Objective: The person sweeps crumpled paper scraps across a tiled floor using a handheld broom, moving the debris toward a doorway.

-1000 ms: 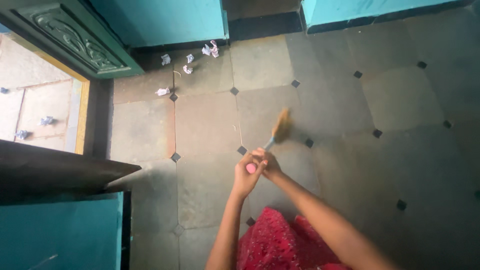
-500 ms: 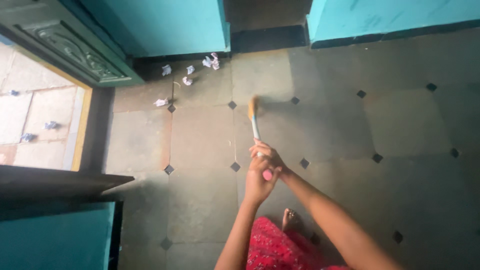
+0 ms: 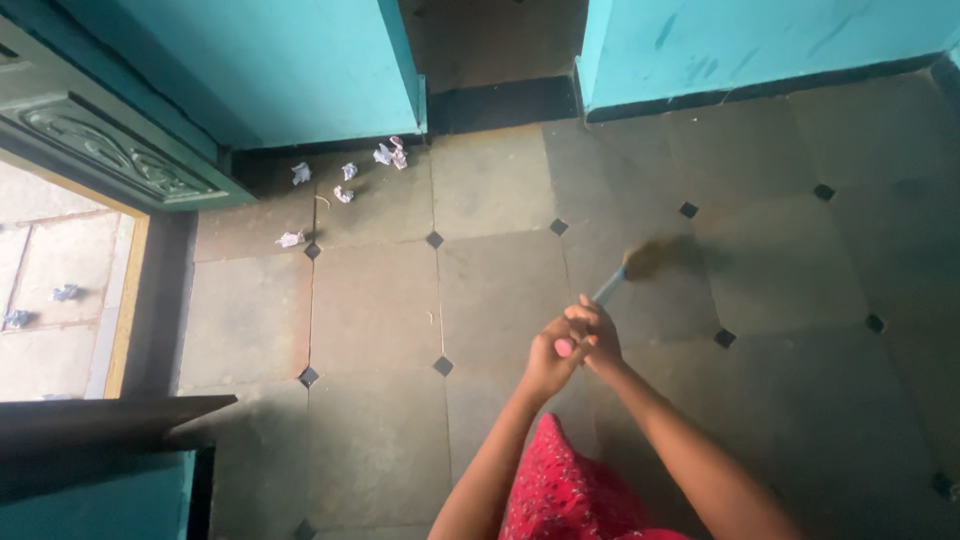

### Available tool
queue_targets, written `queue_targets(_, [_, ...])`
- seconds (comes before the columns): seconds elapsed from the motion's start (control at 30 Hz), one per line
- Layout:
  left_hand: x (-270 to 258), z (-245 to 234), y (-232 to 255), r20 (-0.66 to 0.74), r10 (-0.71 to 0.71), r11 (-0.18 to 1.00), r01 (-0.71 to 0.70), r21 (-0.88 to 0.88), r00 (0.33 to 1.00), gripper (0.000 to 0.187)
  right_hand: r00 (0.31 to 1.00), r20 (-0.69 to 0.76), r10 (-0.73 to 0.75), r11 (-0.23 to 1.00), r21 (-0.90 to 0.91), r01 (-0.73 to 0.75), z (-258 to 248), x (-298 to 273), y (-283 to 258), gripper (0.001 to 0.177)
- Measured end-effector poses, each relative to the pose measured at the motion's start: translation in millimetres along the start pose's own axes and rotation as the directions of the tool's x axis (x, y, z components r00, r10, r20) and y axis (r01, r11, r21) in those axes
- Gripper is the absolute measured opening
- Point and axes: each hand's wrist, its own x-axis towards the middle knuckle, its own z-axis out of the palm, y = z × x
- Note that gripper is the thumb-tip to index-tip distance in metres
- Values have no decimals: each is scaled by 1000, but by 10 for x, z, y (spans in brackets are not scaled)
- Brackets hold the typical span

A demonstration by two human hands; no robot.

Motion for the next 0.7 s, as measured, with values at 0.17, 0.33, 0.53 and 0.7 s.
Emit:
queue_targets(0.17, [-56,40,-53,-38,326,897,-296,329,945,20,962,117,-245,967,95,235,243,-23,198,32])
queue_targets(0.33, [-259,-116,215,-146,302,872,-211,441,942,17,905,133,-405,868,368,334,392,327,-266,40])
queue_targets(0.53, [-322,-148,644,-108,428,798,-320,510,897,19,937,10,-350,791,539,289,177,573,-940,49])
queue_targets(0.7, [-231,-372,549,-66,387,842,-323,432,920,20,923,9,-385,875,321,362,260,644,-767,36])
